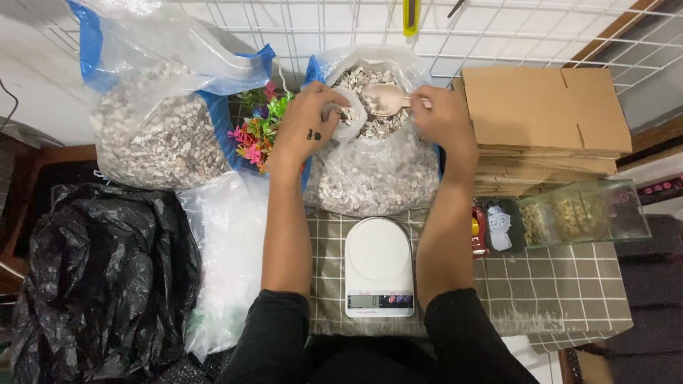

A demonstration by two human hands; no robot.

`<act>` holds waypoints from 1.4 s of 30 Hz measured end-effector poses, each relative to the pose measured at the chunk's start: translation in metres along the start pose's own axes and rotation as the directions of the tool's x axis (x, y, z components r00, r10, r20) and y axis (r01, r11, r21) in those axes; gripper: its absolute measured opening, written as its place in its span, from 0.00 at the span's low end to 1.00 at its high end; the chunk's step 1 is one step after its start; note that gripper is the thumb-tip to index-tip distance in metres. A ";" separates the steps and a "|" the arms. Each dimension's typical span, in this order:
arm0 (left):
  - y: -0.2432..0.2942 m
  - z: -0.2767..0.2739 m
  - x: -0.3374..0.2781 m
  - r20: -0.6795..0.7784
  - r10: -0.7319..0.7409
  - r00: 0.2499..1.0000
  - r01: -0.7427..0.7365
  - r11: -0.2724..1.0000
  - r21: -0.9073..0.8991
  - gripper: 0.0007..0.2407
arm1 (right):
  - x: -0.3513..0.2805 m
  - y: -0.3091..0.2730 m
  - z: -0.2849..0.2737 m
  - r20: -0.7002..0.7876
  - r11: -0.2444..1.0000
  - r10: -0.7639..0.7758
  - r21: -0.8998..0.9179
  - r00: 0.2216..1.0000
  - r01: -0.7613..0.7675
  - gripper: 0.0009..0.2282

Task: The person uses a scoop to transfer small white stones from a large bag into small plastic pouches, weighing each pouch on a digital scale to reach a specific weight before setting the pouches aside.

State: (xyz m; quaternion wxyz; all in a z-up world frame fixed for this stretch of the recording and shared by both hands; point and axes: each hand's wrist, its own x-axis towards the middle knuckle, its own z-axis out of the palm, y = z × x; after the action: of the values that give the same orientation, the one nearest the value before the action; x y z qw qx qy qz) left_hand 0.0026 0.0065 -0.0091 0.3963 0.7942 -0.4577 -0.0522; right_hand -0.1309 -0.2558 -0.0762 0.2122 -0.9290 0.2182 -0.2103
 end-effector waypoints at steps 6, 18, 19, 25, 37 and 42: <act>-0.017 0.020 0.006 -0.018 -0.008 1.000 0.008 1.000 -0.026 0.13 | -0.021 -0.001 -0.046 -0.233 0.998 -0.066 -0.022 0.970 0.063 0.06; -0.007 0.019 0.008 0.011 0.002 1.000 -0.002 0.999 0.033 0.16 | -0.042 -0.108 -0.060 -0.134 0.978 -0.150 -0.166 0.979 0.127 0.10; -0.006 0.018 0.007 0.009 0.006 1.000 -0.006 0.999 0.036 0.16 | -0.044 -0.114 -0.057 -0.139 0.978 -0.152 -0.165 0.979 0.128 0.10; -0.003 0.013 0.006 -0.018 -0.035 0.999 0.035 0.999 -0.003 0.16 | -0.056 -0.149 -0.065 -0.206 0.956 -0.150 -0.281 0.967 0.088 0.04; -0.003 0.006 0.005 -0.025 -0.026 0.999 0.026 1.000 -0.004 0.15 | -0.055 -0.149 -0.066 -0.334 0.947 -0.293 -0.230 0.896 0.224 0.04; 0.009 -0.008 -0.001 -0.026 0.010 1.000 -0.010 1.000 0.010 0.15 | -0.048 -0.121 -0.067 -0.463 0.943 -0.331 -0.203 0.822 0.266 0.04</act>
State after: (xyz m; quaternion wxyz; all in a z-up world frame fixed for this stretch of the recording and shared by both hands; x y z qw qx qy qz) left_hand -0.0006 0.0099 0.0020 0.3985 0.7945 -0.4567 -0.0373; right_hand -0.1644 -0.1534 0.0238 0.0537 -0.8793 0.1297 -0.4551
